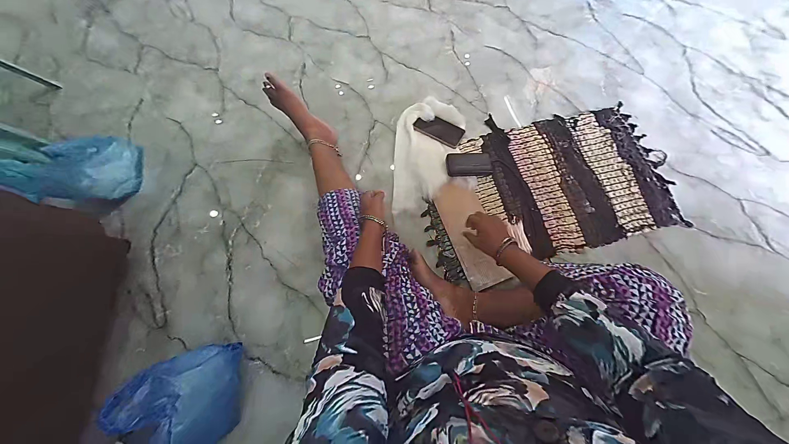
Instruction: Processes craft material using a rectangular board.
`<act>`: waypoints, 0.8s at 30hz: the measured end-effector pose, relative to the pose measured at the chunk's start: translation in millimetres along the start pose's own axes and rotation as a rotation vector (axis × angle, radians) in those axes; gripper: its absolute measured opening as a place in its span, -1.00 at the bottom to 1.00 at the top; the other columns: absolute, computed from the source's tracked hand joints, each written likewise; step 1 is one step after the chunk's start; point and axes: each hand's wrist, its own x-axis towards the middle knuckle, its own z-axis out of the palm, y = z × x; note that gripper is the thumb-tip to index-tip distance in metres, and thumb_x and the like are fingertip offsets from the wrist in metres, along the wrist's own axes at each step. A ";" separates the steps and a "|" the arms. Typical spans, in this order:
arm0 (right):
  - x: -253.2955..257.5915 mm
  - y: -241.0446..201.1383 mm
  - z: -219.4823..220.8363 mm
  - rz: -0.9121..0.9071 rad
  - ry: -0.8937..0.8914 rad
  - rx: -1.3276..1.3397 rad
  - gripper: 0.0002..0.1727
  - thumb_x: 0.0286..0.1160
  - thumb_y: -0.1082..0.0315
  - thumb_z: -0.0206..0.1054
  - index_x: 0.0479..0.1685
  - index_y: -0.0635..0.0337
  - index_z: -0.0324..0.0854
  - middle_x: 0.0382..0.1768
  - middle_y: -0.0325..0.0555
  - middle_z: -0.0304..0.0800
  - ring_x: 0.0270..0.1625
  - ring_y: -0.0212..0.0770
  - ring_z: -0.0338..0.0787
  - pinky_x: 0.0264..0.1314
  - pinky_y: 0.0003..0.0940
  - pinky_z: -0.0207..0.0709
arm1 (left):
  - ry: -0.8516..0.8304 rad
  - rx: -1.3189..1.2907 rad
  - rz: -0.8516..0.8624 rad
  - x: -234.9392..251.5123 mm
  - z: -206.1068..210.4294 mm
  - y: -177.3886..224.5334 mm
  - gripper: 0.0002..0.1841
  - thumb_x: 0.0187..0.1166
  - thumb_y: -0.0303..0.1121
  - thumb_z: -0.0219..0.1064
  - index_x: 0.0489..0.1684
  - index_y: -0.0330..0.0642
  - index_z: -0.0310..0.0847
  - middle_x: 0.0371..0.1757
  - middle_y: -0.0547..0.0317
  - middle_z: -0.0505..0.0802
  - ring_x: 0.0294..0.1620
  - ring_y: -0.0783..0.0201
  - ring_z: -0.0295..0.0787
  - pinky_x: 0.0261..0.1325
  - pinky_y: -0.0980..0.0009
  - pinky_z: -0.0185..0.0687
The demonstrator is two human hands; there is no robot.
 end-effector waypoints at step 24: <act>98.2 -90.9 38.8 0.146 -0.052 0.889 -0.75 0.76 0.34 0.26 0.16 0.30 0.73 -0.26 -0.09 0.69 -0.38 -0.35 0.50 -0.29 -0.39 0.43 | -0.291 0.186 -0.076 -4.6 15.4 13.1 -0.44 0.78 -0.04 0.27 0.10 -0.58 0.66 0.16 -0.46 0.77 0.26 -0.24 0.68 0.43 -0.20 0.45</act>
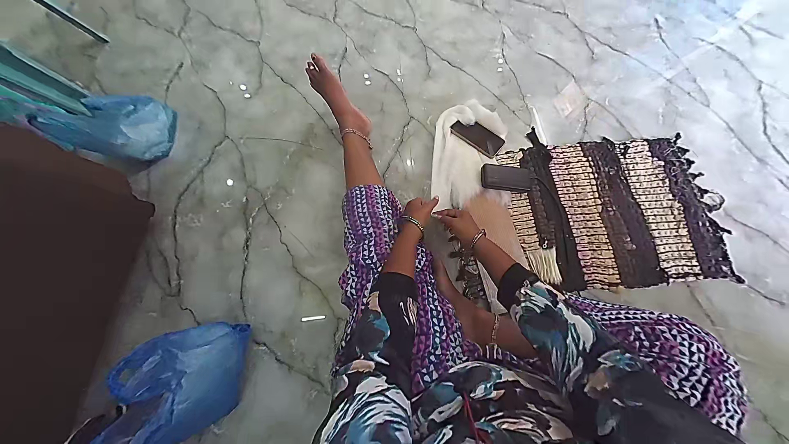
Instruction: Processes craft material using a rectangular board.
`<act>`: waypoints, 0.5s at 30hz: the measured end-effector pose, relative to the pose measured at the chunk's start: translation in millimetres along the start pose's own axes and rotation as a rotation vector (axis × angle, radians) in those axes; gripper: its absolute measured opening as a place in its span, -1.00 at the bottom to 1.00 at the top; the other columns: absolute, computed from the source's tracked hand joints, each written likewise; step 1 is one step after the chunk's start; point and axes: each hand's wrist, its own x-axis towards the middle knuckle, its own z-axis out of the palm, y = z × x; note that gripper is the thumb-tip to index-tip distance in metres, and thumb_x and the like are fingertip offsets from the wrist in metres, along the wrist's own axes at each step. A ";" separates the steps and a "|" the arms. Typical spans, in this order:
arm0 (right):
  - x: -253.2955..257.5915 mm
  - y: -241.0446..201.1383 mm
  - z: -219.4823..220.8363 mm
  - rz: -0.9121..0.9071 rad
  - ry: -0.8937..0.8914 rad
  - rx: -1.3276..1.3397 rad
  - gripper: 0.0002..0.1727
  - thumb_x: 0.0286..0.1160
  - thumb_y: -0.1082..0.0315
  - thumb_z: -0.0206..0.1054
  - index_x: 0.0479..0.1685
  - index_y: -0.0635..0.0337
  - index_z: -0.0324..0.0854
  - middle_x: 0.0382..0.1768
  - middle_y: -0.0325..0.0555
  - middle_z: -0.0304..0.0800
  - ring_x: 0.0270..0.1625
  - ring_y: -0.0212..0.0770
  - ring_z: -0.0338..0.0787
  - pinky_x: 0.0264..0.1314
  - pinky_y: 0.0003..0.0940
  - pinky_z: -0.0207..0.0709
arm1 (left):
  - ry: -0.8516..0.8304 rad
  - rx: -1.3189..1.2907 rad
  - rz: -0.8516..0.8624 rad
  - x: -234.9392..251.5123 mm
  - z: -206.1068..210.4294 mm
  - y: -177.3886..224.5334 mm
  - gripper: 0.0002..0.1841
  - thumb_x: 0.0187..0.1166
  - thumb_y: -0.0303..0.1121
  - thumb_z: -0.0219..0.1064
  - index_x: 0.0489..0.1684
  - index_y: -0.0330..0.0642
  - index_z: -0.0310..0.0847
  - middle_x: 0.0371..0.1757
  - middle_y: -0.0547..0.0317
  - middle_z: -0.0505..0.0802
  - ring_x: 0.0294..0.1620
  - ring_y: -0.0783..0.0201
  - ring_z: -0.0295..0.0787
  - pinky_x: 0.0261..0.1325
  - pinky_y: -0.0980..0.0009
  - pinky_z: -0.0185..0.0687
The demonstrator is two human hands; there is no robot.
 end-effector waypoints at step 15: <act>-19.2 -11.9 8.5 0.149 0.079 0.117 -0.47 0.79 -0.01 0.20 0.20 0.40 0.59 -0.25 -0.04 0.67 -0.34 -0.26 0.58 -0.23 -0.31 0.49 | -0.043 -0.231 -0.006 -0.4 8.6 -0.5 -0.71 0.73 -0.27 0.35 0.06 -0.39 0.66 -0.34 0.15 0.61 -0.50 0.38 0.35 -0.36 0.40 0.37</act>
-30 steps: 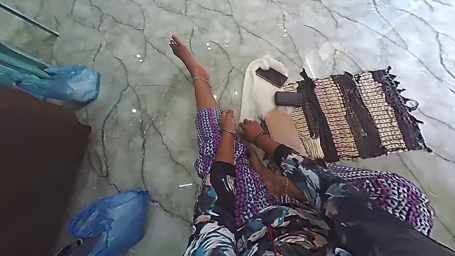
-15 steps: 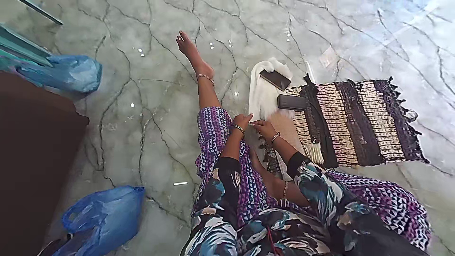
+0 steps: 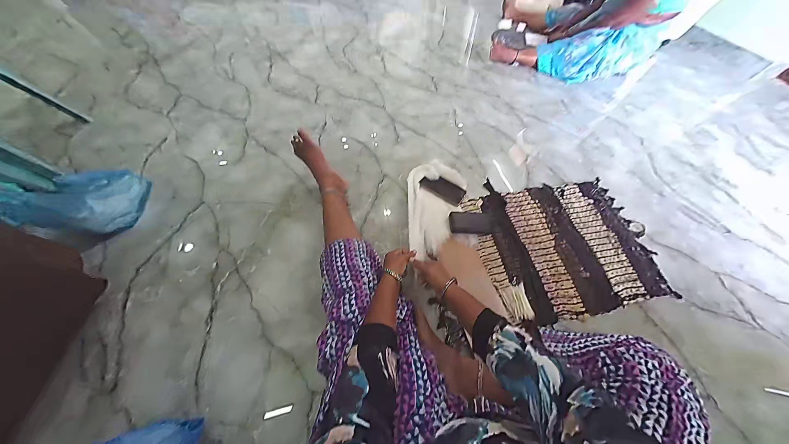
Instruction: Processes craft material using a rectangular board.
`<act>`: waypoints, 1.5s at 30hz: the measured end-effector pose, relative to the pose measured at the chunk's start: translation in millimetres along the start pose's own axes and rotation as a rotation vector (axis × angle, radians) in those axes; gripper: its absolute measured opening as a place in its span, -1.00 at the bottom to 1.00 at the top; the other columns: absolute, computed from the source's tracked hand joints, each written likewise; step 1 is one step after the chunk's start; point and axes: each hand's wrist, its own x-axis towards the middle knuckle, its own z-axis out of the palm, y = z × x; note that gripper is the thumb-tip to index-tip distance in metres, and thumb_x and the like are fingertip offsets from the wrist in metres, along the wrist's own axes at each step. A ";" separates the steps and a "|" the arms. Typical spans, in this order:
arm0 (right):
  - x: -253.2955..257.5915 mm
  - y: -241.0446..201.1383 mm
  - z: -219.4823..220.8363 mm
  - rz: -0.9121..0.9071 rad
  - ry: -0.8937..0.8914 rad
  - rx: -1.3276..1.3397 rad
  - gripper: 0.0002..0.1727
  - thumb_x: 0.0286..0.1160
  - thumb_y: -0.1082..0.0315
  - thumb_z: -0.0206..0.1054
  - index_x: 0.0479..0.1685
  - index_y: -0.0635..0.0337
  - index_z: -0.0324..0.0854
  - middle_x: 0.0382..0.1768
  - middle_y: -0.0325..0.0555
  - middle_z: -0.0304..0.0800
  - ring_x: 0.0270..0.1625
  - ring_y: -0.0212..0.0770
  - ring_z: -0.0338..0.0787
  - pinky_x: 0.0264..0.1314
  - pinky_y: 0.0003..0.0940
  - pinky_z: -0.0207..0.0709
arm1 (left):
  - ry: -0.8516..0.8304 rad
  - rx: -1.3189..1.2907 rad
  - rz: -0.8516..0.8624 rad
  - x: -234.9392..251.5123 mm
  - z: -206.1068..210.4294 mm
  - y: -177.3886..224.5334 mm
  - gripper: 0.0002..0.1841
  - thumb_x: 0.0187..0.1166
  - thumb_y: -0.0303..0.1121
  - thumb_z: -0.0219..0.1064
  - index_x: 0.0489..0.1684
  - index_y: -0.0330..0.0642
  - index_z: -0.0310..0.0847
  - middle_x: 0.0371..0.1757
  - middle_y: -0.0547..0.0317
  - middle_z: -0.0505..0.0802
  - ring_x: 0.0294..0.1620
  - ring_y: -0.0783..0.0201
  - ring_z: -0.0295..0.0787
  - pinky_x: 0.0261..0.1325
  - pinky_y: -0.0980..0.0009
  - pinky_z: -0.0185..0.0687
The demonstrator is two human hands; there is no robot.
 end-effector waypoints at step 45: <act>-39.4 66.3 -147.6 -0.077 -0.095 -0.191 -0.88 0.61 0.41 0.36 -0.26 0.27 0.68 -0.53 -0.39 0.66 -0.59 -0.59 0.40 -0.46 -0.61 0.27 | -0.316 0.237 0.149 -62.7 90.4 -22.2 -0.80 0.65 -0.47 0.38 -0.02 -0.52 0.71 -0.05 -0.12 0.84 -0.04 0.26 0.69 0.21 0.28 0.55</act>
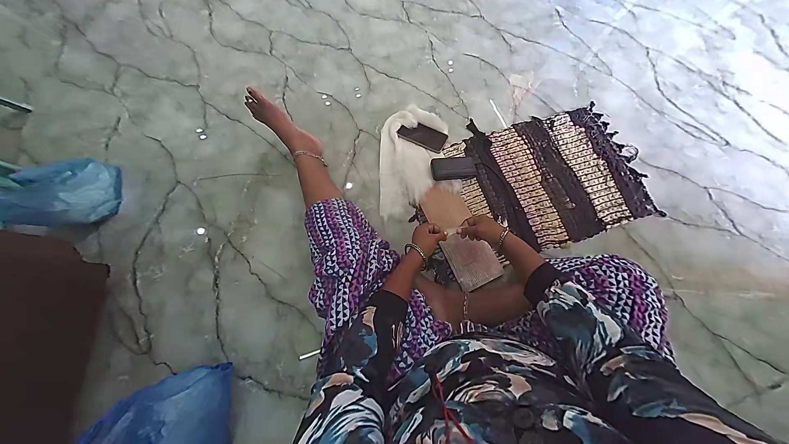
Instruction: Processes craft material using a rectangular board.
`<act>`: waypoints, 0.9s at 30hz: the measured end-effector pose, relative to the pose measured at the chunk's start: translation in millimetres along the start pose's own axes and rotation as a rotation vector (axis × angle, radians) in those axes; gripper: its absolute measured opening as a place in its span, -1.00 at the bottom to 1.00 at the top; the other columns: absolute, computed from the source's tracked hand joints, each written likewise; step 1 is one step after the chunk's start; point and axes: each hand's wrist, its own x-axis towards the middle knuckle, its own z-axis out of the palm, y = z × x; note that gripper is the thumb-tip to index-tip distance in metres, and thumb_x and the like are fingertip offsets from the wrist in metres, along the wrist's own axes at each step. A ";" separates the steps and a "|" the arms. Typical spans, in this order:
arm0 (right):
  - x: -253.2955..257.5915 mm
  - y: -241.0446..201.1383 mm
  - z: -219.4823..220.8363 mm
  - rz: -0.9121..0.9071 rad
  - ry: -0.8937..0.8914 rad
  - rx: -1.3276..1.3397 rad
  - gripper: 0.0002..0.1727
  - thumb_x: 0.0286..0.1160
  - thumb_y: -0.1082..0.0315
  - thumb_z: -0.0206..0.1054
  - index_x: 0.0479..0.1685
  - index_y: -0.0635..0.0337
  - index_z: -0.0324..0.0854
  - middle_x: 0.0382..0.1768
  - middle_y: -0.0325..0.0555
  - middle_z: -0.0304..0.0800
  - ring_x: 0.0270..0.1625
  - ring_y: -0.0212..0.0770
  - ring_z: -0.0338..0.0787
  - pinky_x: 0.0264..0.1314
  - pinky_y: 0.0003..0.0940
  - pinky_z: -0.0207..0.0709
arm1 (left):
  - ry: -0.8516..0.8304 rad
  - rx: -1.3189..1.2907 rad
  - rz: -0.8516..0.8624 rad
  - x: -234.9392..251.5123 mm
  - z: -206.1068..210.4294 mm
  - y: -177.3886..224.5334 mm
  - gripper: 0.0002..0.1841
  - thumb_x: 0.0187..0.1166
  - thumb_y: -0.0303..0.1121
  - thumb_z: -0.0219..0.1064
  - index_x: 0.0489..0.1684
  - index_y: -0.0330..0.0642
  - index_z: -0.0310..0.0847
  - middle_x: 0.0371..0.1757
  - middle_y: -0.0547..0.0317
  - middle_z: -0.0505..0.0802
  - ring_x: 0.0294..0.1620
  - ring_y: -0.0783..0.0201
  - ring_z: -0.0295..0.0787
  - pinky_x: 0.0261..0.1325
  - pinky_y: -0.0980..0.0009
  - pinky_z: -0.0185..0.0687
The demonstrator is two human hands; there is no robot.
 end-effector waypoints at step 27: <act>19.7 9.4 5.3 0.009 0.319 -0.732 -0.18 0.30 0.07 0.63 0.63 0.09 0.46 0.46 0.28 0.56 0.53 0.28 0.55 0.54 0.27 0.37 | -0.075 0.800 -0.047 20.9 22.5 9.9 -0.59 0.90 -0.29 -0.03 0.47 -0.40 0.50 0.52 -0.33 0.61 0.54 -0.20 0.61 0.55 -0.11 0.52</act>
